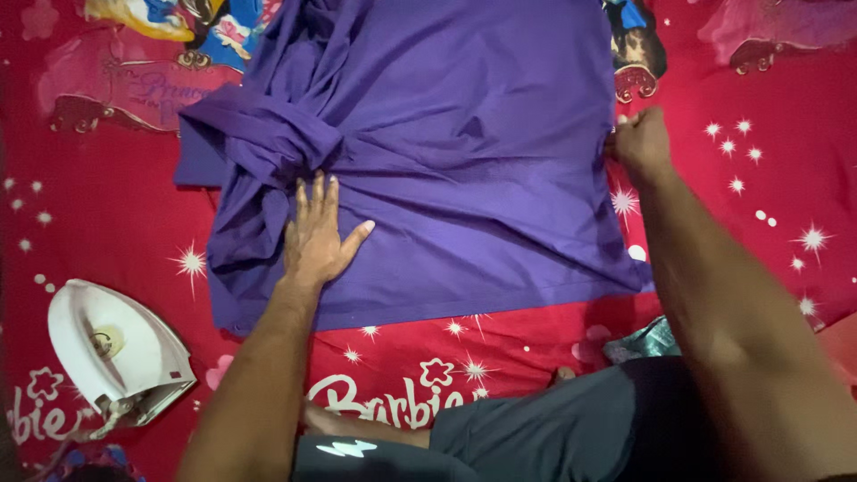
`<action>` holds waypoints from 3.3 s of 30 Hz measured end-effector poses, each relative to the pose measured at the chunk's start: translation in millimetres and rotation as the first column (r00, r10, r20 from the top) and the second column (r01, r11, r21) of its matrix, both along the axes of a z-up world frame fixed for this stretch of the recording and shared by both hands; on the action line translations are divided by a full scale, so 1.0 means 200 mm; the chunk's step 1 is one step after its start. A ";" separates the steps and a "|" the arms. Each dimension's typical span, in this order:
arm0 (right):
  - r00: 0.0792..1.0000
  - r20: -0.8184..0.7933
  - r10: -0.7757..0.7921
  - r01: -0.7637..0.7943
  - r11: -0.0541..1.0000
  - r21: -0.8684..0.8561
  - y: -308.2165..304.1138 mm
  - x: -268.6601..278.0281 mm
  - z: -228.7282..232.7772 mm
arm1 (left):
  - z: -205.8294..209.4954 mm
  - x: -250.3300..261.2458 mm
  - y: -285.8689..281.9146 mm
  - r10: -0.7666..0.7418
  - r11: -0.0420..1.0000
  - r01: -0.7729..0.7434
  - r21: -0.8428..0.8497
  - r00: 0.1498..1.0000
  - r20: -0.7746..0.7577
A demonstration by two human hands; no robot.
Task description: The person irons a purple garment on a bed using a white electric iron. They repeatedly smooth the fabric, reposition the garment, and continue ironing different sections.
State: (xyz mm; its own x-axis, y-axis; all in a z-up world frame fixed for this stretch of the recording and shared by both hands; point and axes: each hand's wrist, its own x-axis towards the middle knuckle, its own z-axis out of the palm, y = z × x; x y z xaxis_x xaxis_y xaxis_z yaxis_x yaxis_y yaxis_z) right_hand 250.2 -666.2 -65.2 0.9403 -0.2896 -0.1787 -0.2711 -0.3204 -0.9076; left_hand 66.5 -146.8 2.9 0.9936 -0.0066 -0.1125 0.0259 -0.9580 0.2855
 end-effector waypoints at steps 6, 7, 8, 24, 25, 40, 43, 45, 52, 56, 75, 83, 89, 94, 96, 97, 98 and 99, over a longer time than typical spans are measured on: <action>0.896 -0.432 0.102 -0.323 0.817 -0.477 0.10 -0.06 0.13 | 0.00 -0.01 -0.04 0.010 0.997 -0.018 0.076 0.995 0.100; 0.904 -0.403 0.143 -0.328 0.837 -0.438 0.09 -0.06 0.12 | 0.00 -0.01 -0.04 -0.009 0.996 -0.003 0.091 0.991 0.132; 0.909 -0.375 0.182 -0.334 0.855 -0.396 0.09 -0.06 0.10 | -0.01 -0.03 -0.03 -0.029 0.994 0.011 0.108 0.987 0.160; 0.970 0.143 0.195 -0.021 0.657 -0.754 0.19 0.20 -0.01 | 0.03 0.15 -0.06 0.301 0.948 -0.307 -0.083 0.950 -0.078; 0.963 0.154 0.222 -0.038 0.676 -0.735 0.18 0.20 -0.02 | 0.03 0.15 -0.06 0.323 0.939 -0.333 -0.089 0.940 -0.112; 0.800 -0.446 0.400 -0.581 0.701 -0.413 -0.30 -0.23 0.09 | 0.17 -0.18 -0.10 0.052 0.998 -0.043 0.048 0.978 -0.201; 0.688 -0.627 0.364 -0.662 0.670 -0.337 -0.36 -0.41 0.10 | 0.29 -0.28 -0.10 -0.031 0.984 0.088 0.158 0.943 -0.331; 0.660 -0.665 0.349 -0.686 0.642 -0.343 -0.39 -0.50 0.11 | 0.37 -0.32 -0.08 -0.056 0.961 0.155 0.227 0.919 -0.391; 0.665 -0.562 0.493 -0.726 0.604 -0.329 -0.45 -0.67 0.01 | 0.34 -0.51 0.02 -0.120 0.789 0.341 0.511 0.901 -0.416; 0.658 -0.684 0.314 -0.685 0.627 -0.371 -0.46 -0.68 0.00 | 0.19 -0.53 0.14 -0.120 0.734 0.399 0.549 0.872 -0.474; 0.773 -0.543 0.329 -0.635 0.378 -0.674 -0.48 -0.70 0.09 | 0.27 -0.50 0.16 0.007 0.955 0.101 0.278 0.932 -0.363; 0.792 -0.415 0.447 -0.589 0.383 -0.711 0.11 -0.66 0.43 | 0.47 -0.37 0.25 0.326 0.945 -0.314 -0.097 0.929 0.174; 0.539 -0.113 0.835 -0.690 0.361 -0.627 0.99 -0.71 0.50 | 0.38 -0.21 0.35 0.495 0.857 -0.512 -0.067 0.778 0.387; 0.476 0.174 0.862 -0.699 0.491 -0.520 1.74 -0.79 0.43 | 0.30 -0.14 0.44 0.575 0.817 -0.577 0.024 0.816 0.058; 0.490 0.254 0.834 -0.632 0.541 -0.555 1.95 -0.80 0.37 | 0.28 -0.14 0.46 0.578 0.816 -0.576 0.048 0.814 -0.059; 0.499 0.217 0.839 -0.617 0.520 -0.591 2.03 -0.81 0.34 | 0.27 -0.14 0.47 0.575 0.818 -0.572 0.051 0.816 -0.066; 0.510 0.180 0.841 -0.602 0.498 -0.624 2.11 -0.81 0.31 | 0.26 -0.14 0.48 0.571 0.821 -0.569 0.055 0.818 -0.072; 0.520 0.144 0.842 -0.587 0.475 -0.656 2.17 -0.81 0.28 | 0.25 -0.14 0.50 0.561 0.827 -0.561 0.018 0.824 -0.083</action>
